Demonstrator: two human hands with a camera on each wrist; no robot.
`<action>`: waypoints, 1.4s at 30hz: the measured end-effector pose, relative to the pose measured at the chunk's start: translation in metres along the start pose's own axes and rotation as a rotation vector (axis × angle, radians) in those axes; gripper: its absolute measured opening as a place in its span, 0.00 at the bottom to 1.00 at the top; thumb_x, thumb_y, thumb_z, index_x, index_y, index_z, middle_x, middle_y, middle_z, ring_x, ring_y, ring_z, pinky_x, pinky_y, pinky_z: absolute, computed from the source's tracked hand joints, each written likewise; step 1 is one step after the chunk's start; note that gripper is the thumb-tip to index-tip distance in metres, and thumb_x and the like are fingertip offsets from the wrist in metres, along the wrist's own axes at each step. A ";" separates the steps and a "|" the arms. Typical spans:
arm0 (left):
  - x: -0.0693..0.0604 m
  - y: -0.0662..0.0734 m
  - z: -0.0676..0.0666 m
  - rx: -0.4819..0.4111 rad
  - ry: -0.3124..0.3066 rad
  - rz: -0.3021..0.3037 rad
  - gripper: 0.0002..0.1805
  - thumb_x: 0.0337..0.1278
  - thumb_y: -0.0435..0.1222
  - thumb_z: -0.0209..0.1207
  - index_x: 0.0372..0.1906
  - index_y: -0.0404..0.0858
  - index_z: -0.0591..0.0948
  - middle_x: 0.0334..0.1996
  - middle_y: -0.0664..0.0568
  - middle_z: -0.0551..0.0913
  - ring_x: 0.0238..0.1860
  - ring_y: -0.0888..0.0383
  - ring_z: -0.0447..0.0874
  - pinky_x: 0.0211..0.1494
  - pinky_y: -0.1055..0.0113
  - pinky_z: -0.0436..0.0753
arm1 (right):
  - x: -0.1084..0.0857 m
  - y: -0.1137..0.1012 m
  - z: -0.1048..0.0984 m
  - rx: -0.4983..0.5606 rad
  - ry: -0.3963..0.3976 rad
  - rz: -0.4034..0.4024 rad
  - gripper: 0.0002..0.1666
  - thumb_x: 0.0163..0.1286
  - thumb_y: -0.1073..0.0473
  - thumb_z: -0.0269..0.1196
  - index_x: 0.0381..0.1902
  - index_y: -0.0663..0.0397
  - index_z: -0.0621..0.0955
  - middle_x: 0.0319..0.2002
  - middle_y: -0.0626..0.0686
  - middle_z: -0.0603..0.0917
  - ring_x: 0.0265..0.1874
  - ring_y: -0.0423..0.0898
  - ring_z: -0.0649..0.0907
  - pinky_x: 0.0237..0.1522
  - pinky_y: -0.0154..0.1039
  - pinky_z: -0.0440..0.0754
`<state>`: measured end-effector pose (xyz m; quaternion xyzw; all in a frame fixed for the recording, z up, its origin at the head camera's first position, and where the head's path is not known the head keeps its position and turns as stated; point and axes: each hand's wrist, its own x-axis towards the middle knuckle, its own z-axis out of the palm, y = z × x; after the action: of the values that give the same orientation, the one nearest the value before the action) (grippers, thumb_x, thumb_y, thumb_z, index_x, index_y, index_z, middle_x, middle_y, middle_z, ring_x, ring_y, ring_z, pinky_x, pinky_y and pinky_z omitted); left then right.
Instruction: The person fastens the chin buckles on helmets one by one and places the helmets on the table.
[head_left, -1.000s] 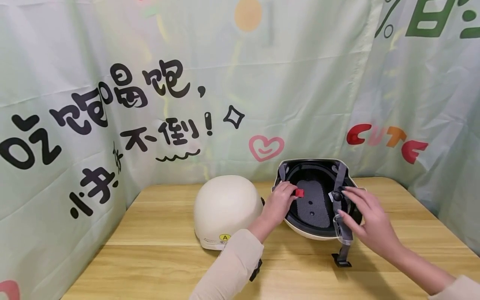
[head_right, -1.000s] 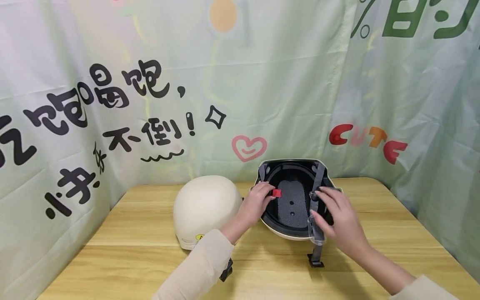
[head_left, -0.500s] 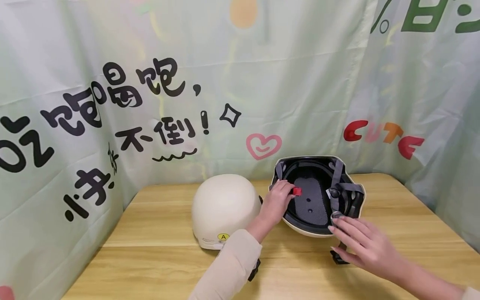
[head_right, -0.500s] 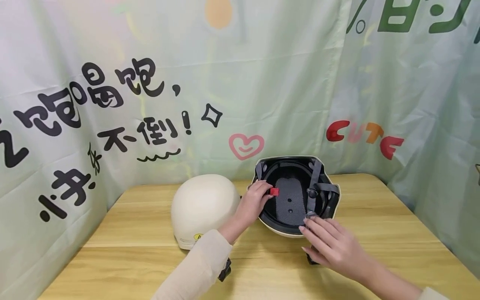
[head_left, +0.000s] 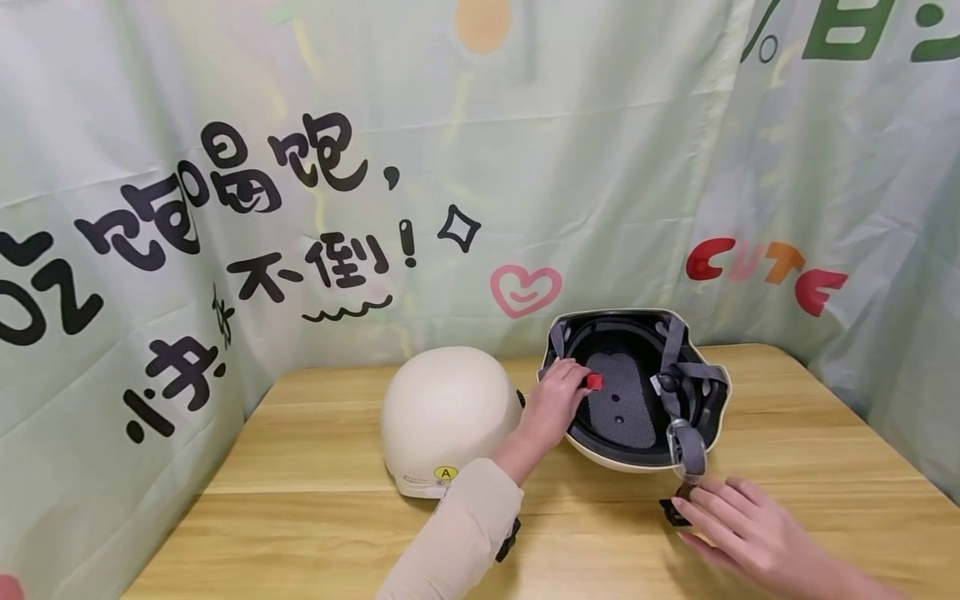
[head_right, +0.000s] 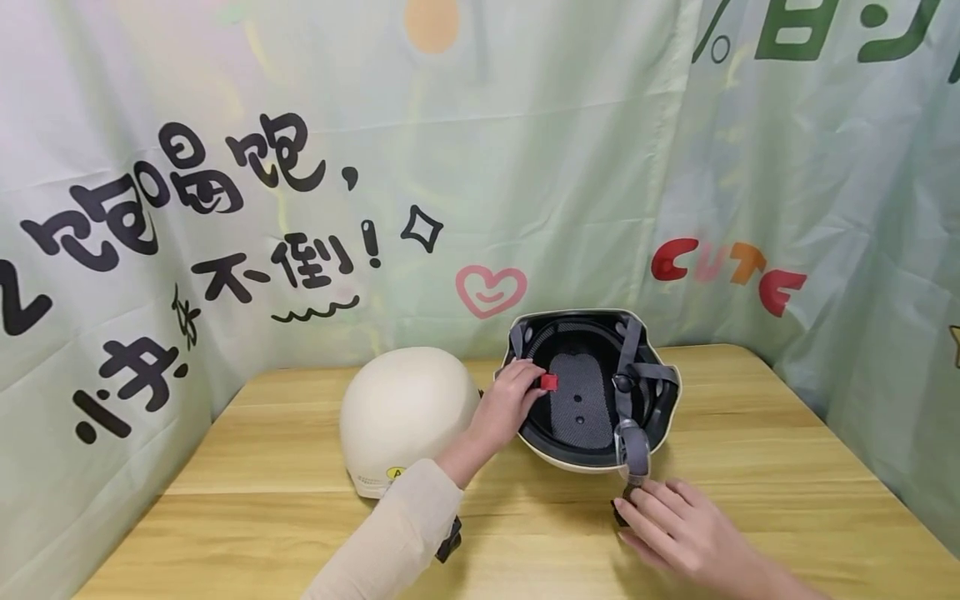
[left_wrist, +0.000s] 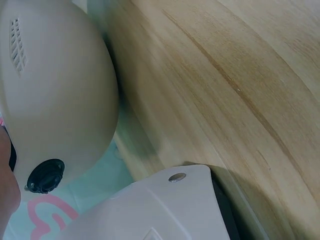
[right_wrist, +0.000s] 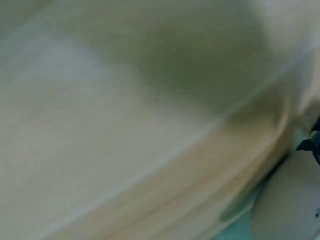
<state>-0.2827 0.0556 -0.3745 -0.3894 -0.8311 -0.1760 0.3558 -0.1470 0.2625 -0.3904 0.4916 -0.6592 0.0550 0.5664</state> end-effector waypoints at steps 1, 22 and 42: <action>0.000 0.000 0.000 0.004 -0.003 0.001 0.11 0.54 0.34 0.61 0.43 0.36 0.80 0.42 0.50 0.82 0.51 0.56 0.79 0.64 0.65 0.72 | -0.004 -0.001 0.000 -0.008 -0.024 0.004 0.19 0.71 0.53 0.51 0.29 0.60 0.81 0.21 0.53 0.81 0.21 0.46 0.77 0.20 0.39 0.68; -0.001 0.002 -0.002 -0.005 -0.018 0.011 0.11 0.54 0.34 0.61 0.43 0.36 0.80 0.43 0.50 0.83 0.52 0.56 0.79 0.65 0.66 0.71 | -0.052 -0.018 0.012 -0.081 -0.285 0.119 0.24 0.76 0.61 0.35 0.37 0.61 0.79 0.24 0.49 0.76 0.19 0.43 0.71 0.21 0.34 0.65; -0.003 -0.001 -0.002 -0.014 -0.017 0.010 0.12 0.54 0.34 0.61 0.44 0.36 0.80 0.43 0.49 0.83 0.51 0.55 0.79 0.65 0.65 0.71 | -0.021 -0.032 0.017 0.106 -0.306 0.124 0.24 0.77 0.57 0.38 0.38 0.60 0.80 0.32 0.48 0.81 0.29 0.38 0.79 0.30 0.30 0.76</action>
<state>-0.2813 0.0527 -0.3755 -0.3976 -0.8309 -0.1767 0.3469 -0.1388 0.2480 -0.4283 0.4816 -0.7630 0.0491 0.4283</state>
